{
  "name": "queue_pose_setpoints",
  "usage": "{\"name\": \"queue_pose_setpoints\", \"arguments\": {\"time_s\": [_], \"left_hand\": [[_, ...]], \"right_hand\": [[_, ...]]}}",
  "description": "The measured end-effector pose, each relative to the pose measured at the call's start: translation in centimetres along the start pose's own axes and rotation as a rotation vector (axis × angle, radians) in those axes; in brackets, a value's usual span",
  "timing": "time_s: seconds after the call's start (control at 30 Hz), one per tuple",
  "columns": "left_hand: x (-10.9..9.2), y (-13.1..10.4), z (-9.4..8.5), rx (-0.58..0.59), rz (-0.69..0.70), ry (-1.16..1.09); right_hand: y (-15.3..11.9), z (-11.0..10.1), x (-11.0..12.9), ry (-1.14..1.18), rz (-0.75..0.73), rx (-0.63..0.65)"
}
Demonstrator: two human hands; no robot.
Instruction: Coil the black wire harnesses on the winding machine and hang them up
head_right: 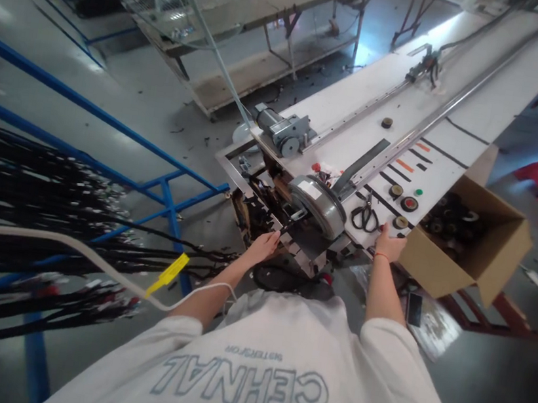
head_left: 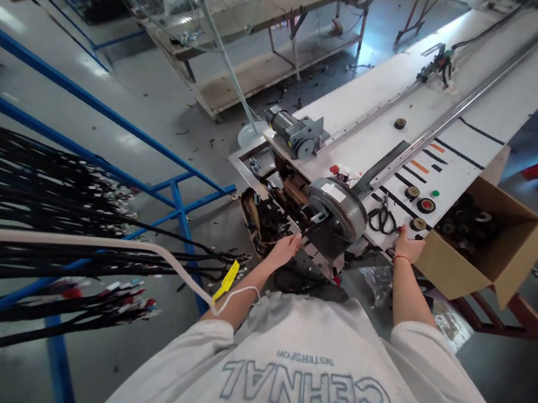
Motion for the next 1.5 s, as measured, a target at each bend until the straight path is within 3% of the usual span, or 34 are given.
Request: {"name": "queue_pose_setpoints", "arguments": {"time_s": [0.2,0.33,0.57,0.87,1.27,1.5], "left_hand": [[0.1,-1.1,0.7,0.072,0.111,0.104],[1.4,-2.4,0.9,0.181,0.146,0.152],[4.2,-3.1,0.7,0.047,0.183,0.038],[4.8,-2.8,2.0,0.063,0.106,-0.199],[3.8,-3.2,1.9,0.066,0.078,-0.196],[5.1,-2.9,1.5,0.002,0.11,-0.052]], "right_hand": [[-0.1,-0.1,0.1,0.014,-0.018,-0.019],[0.1,0.0,0.0,-0.001,-0.024,-0.017],[0.2,0.1,-0.1,-0.005,-0.021,-0.005],[0.4,0.2,-0.2,0.005,-0.021,-0.015],[0.8,0.6,-0.5,-0.004,-0.013,-0.021],[0.3,0.5,-0.6,0.045,-0.095,-0.077]]}}
Point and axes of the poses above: each hand's wrist, its own y-axis towards the middle knuckle, its own z-axis out of the palm, x = y × z, the point moved 1 cm from there along y, towards the middle knuckle, and after that the axes turned 10 degrees about -y, right-handed, at the moved point
